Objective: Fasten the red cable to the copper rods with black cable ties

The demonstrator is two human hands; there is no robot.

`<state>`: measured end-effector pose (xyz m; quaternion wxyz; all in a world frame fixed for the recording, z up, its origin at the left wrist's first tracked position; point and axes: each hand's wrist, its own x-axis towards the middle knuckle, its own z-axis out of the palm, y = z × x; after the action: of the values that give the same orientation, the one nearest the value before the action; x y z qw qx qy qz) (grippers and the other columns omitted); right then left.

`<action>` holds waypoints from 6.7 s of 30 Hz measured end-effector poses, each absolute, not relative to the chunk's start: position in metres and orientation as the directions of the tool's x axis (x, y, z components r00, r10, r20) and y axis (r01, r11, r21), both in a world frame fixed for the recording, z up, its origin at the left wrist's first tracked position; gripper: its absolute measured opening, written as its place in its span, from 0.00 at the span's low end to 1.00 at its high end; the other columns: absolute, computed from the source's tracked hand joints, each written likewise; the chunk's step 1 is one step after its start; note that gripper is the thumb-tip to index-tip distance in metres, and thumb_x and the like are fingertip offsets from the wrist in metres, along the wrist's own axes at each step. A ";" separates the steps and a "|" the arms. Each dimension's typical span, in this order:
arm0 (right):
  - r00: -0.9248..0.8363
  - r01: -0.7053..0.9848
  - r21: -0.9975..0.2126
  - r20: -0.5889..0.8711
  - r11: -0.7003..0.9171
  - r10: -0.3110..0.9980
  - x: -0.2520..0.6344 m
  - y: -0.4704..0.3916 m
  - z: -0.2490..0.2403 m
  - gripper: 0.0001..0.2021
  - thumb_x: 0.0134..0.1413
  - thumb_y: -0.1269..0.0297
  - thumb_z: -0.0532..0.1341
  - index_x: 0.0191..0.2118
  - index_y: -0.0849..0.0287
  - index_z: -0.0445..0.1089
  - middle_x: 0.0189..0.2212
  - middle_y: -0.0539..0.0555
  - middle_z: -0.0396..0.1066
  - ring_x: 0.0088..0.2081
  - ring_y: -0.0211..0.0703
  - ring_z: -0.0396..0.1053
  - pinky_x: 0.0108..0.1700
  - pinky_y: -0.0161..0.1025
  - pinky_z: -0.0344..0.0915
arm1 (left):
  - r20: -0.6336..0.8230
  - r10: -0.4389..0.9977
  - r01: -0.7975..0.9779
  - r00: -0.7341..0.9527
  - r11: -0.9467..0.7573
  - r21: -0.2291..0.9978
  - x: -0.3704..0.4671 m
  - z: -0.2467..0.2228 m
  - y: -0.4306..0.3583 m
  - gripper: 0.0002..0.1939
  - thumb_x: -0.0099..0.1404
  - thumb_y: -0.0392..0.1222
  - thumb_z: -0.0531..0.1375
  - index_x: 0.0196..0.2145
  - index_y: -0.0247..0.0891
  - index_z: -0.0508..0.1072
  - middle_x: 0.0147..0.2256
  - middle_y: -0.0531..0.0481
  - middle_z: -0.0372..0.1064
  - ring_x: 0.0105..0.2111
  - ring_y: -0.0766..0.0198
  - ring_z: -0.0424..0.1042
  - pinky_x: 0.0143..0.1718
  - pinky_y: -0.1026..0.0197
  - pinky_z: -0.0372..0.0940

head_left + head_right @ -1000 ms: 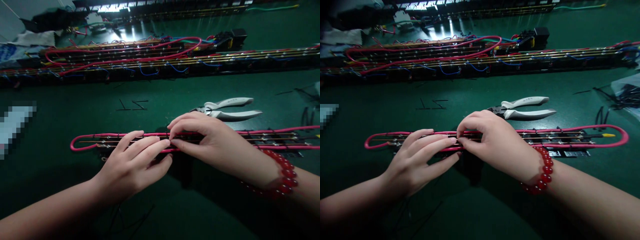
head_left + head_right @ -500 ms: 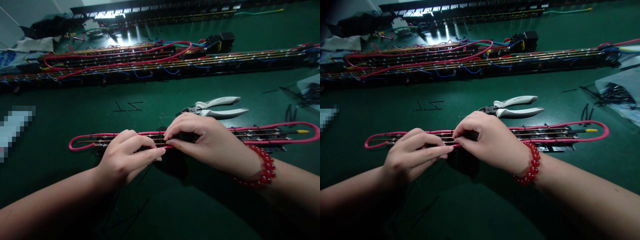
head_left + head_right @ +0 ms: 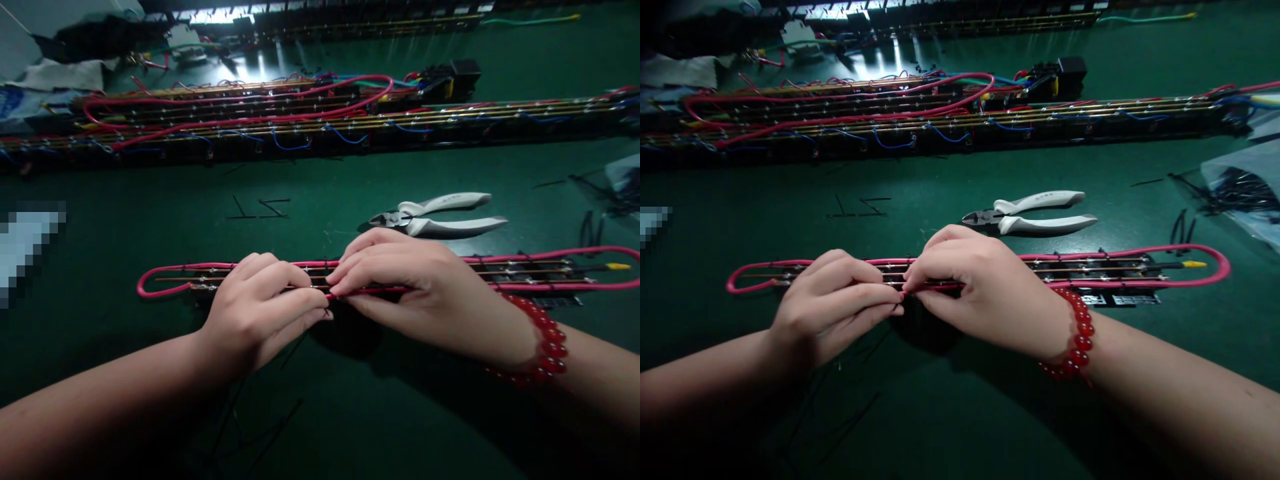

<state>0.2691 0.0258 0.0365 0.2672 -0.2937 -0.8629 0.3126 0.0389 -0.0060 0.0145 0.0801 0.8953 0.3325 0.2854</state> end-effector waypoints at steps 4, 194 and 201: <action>-0.709 0.297 -0.690 0.304 0.660 0.637 0.268 0.025 0.036 0.07 0.57 0.73 0.62 0.37 0.59 0.77 0.35 0.51 0.78 0.41 0.39 0.71 0.44 0.37 0.71 | 0.423 0.696 0.555 0.580 -0.718 0.420 0.041 0.015 -0.005 0.02 0.67 0.40 0.63 0.36 0.42 0.76 0.34 0.52 0.72 0.34 0.63 0.67 0.36 0.58 0.60; -0.624 0.597 -0.564 0.121 0.571 0.772 0.256 0.022 0.033 0.06 0.58 0.62 0.61 0.33 0.58 0.70 0.33 0.53 0.73 0.36 0.42 0.68 0.35 0.36 0.61 | 0.554 0.338 0.375 0.761 -0.926 0.050 0.045 0.021 -0.019 0.06 0.66 0.32 0.59 0.40 0.34 0.74 0.41 0.43 0.79 0.43 0.60 0.79 0.47 0.59 0.75; -0.660 0.556 -0.575 0.134 0.600 0.740 0.260 0.024 0.034 0.06 0.58 0.64 0.60 0.36 0.60 0.71 0.35 0.55 0.74 0.36 0.43 0.69 0.36 0.38 0.62 | 0.540 0.307 0.359 0.783 -0.933 0.010 0.047 0.021 -0.020 0.05 0.64 0.31 0.61 0.39 0.31 0.75 0.39 0.41 0.79 0.43 0.56 0.79 0.49 0.56 0.75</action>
<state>0.2595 0.0241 0.0343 0.1828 -0.3699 -0.8756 0.2511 0.0472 -0.0201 0.0206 -0.0468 0.9431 0.1765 0.2778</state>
